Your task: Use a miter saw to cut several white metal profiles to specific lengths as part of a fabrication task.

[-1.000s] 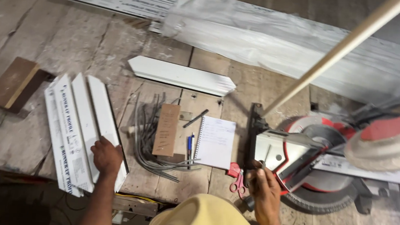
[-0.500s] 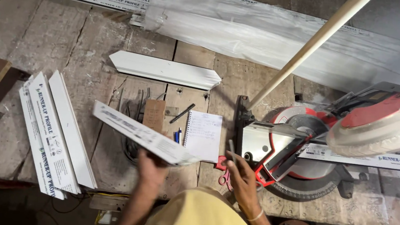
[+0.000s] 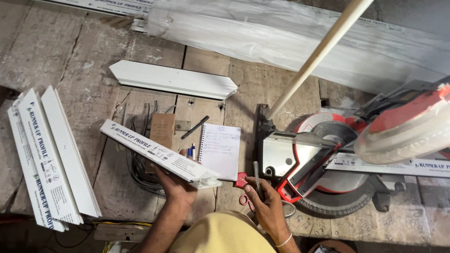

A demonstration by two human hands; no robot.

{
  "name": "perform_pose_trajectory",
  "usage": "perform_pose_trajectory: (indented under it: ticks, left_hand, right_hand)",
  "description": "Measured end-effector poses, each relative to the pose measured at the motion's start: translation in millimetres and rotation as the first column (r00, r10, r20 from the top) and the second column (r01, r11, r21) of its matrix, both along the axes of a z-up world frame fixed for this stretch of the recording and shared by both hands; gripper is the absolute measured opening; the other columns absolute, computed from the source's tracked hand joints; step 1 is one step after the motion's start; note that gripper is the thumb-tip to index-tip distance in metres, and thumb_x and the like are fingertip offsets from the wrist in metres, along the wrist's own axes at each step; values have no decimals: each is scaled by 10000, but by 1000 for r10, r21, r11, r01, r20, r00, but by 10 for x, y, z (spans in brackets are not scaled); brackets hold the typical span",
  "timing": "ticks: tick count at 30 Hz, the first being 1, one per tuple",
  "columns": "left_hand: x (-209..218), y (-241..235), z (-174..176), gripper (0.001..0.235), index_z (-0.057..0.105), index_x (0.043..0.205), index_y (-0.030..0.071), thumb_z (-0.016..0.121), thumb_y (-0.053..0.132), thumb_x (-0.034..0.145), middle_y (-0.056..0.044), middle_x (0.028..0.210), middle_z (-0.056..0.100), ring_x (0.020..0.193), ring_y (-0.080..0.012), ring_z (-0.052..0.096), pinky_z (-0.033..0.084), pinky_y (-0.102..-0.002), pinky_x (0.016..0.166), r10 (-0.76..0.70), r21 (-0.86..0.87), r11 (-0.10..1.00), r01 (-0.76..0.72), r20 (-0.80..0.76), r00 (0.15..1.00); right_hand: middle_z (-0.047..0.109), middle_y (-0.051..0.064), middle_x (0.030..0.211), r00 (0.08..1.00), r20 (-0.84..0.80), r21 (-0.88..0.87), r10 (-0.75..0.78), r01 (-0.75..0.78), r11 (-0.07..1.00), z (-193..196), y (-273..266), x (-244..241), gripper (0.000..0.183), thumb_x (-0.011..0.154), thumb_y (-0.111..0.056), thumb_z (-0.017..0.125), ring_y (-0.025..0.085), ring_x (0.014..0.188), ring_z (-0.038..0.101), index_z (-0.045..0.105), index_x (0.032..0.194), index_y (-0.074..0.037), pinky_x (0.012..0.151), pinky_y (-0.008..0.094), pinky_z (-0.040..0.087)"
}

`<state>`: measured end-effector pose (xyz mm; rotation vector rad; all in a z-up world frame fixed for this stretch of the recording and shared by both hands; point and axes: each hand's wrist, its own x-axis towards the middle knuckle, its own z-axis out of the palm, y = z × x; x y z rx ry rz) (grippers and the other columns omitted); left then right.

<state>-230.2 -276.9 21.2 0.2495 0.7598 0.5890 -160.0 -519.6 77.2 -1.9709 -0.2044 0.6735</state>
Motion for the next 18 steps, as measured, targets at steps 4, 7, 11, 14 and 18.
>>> perform_pose_trajectory:
  ticks: [4, 7, 11, 14, 18]
  left_hand:
    - [28, 39, -173, 742, 476, 1380, 228, 263, 769, 918, -49, 1302, 638, 1178, -169, 644, 532, -411, 1024, -44, -13, 999, 43, -222, 974]
    - [10, 47, -196, 658, 509, 1364, 138, 375, 667, 996, -73, 1208, 670, 1092, -183, 665, 564, -370, 959, -77, 21, 996, 91, -374, 924]
    - [-193, 134, -589, 511, 613, 1168, 47, 456, 524, 1073, -105, 947, 613, 836, -171, 640, 550, -351, 721, 12, 642, 695, 323, -460, 888]
    - [-330, 348, -188, 463, 600, 1056, 53, 522, 509, 1060, -77, 907, 564, 756, -136, 591, 529, -326, 624, 142, 911, 225, 344, -380, 914]
    - [-471, 520, 436, 471, 628, 1041, 69, 588, 531, 954, -55, 924, 509, 729, -152, 506, 452, -340, 579, 267, 905, -196, 378, -321, 909]
  right_hand:
    - [732, 46, 966, 997, 75, 97, -1, -6, 995, -36, -26, 15, 425, 967, -332, 684, 90, 847, 651, 691, 1288, -54, 727, 266, 547]
    - [756, -13, 1053, 987, 160, 207, -3, -31, 978, -41, -8, 13, 422, 963, -330, 685, 55, 939, 708, 673, 1262, -32, 789, 246, 599]
    - [728, 91, 902, 989, 134, 129, -67, 50, 990, 125, 22, 31, 398, 966, -301, 700, 118, 789, 636, 724, 1257, -30, 669, 277, 527]
    - [761, 81, 888, 977, 173, 198, -128, 93, 976, 147, -9, 88, 349, 962, -266, 694, 114, 768, 670, 734, 1214, -28, 635, 258, 547]
    - [776, 54, 917, 946, 245, 414, -210, 94, 905, 131, -33, 165, 277, 977, -210, 690, 94, 823, 726, 723, 1186, -31, 671, 221, 598]
